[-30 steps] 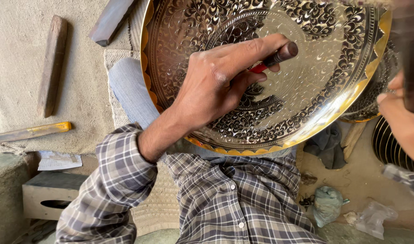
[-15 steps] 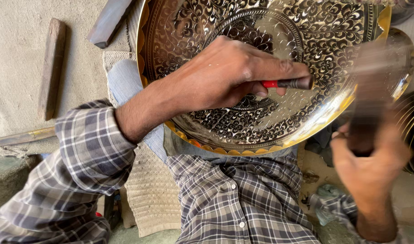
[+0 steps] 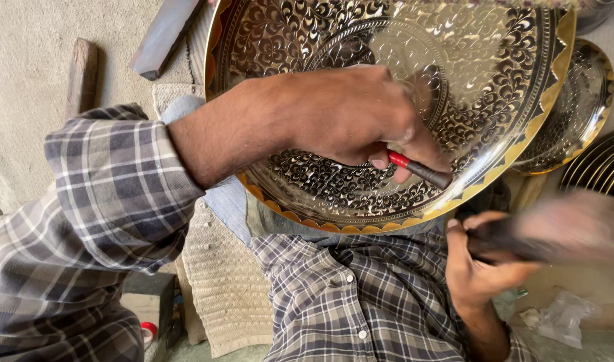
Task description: The person uses a hammer and chisel to emboss a decorative pattern on a large metal plate. They then use a fine-point tool to draw a central design on the plate's surface.
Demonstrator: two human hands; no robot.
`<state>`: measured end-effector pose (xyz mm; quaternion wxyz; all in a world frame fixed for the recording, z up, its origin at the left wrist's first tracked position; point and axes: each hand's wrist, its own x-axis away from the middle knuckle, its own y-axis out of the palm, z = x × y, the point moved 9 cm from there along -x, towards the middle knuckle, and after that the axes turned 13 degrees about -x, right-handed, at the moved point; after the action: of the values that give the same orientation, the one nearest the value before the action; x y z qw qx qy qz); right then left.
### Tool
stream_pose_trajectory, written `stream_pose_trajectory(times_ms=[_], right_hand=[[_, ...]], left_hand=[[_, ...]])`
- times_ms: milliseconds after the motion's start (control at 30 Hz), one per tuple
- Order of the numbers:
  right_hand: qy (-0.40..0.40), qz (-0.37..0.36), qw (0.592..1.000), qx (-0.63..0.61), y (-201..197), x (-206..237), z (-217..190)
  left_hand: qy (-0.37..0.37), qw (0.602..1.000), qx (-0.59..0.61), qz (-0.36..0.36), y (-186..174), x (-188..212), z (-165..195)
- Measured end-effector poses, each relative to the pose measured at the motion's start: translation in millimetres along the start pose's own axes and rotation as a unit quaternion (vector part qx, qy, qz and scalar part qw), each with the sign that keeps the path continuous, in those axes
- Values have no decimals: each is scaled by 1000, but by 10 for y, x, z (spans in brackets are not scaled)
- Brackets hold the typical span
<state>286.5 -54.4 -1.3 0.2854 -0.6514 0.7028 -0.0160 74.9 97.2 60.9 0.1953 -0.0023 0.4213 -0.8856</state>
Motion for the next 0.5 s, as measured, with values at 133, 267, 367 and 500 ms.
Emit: stream_pose_trajectory(times_ms=[133,267,367,500], right_hand=[[-99,-32,973,206,113,56,-85],[-18,-14,997,79,48,120,70],[74,9,996,53,-9,240,266],[42,5,997,58,-47,340,299]], left_hand=[[114,991,-32,55,-92,-11,157],[12,997,-16,79,-122,-32,-42],[-53,993,-89,49,-64,-36,-169],[-34,998,-31,34,-5,-47,-141]])
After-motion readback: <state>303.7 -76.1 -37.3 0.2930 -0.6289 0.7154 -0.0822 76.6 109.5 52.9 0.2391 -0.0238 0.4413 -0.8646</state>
